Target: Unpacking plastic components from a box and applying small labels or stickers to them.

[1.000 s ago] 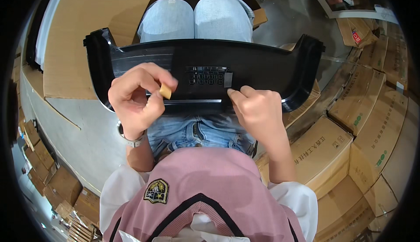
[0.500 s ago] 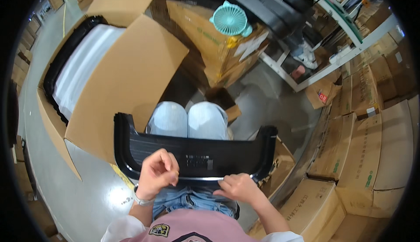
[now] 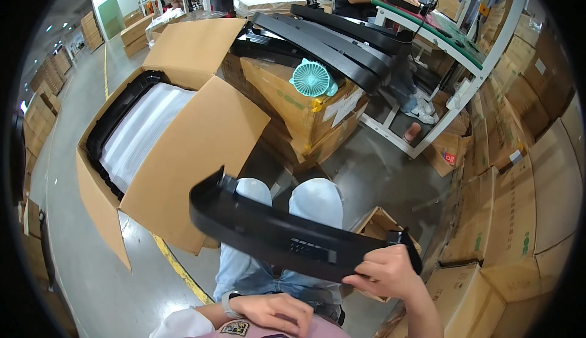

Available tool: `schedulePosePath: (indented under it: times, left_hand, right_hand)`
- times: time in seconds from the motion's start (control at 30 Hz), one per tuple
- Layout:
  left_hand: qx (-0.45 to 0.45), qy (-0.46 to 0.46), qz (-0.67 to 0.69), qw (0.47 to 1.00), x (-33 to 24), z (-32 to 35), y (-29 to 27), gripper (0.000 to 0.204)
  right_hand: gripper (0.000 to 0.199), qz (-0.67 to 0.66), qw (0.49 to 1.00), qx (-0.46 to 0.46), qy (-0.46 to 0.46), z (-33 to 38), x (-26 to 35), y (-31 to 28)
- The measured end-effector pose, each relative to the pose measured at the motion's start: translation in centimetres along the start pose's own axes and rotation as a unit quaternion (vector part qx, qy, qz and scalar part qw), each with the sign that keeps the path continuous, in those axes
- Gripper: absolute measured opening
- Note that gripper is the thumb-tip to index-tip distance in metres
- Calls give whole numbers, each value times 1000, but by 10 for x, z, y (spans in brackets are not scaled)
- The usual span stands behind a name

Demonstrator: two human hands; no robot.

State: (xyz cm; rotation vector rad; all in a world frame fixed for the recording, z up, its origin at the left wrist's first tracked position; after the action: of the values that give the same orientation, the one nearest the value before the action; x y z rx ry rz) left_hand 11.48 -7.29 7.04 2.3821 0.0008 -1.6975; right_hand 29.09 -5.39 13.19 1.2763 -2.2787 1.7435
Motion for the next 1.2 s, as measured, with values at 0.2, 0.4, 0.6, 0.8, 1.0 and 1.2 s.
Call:
schedulePosePath:
  times: [0.2,0.4,0.6,0.8,1.0,1.2]
  left_hand:
    - [39,-160,99,981,69,-18,-12,16]
    - [-91,-215,186,954,113,-46,-120,9]
    - [-180,-211,215,936,117,-130,-208,9]
    - [-287,-165,170,928,135,-109,-250,11]
    - [-309,-162,97,932,124,-106,-253,13]
    - [-309,-153,199,917,128,-110,-252,12]
  right_hand:
    - [32,174,975,-134,20,-9,14,-100]
    - [27,316,929,-190,-29,-111,-46,-168]
    - [33,460,863,-190,-82,-266,-158,-222]
    - [34,510,851,-121,-31,-378,-285,-206]
    - [32,470,881,-45,39,-410,-350,-177]
    - [28,407,892,-100,169,-394,-352,-192]
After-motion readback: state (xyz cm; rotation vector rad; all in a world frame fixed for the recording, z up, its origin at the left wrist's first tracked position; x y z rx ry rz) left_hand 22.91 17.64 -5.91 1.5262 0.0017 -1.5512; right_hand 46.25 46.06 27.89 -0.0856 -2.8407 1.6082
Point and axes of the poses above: each hand's wrist, its own z-axis away from the middle knuckle, its own y-axis out of the palm, x = y × z, the point moved 6 cm from there along -z, towards the middle knuckle, and after that the axes turned 3 degrees about -z, right-handed, at the moved point
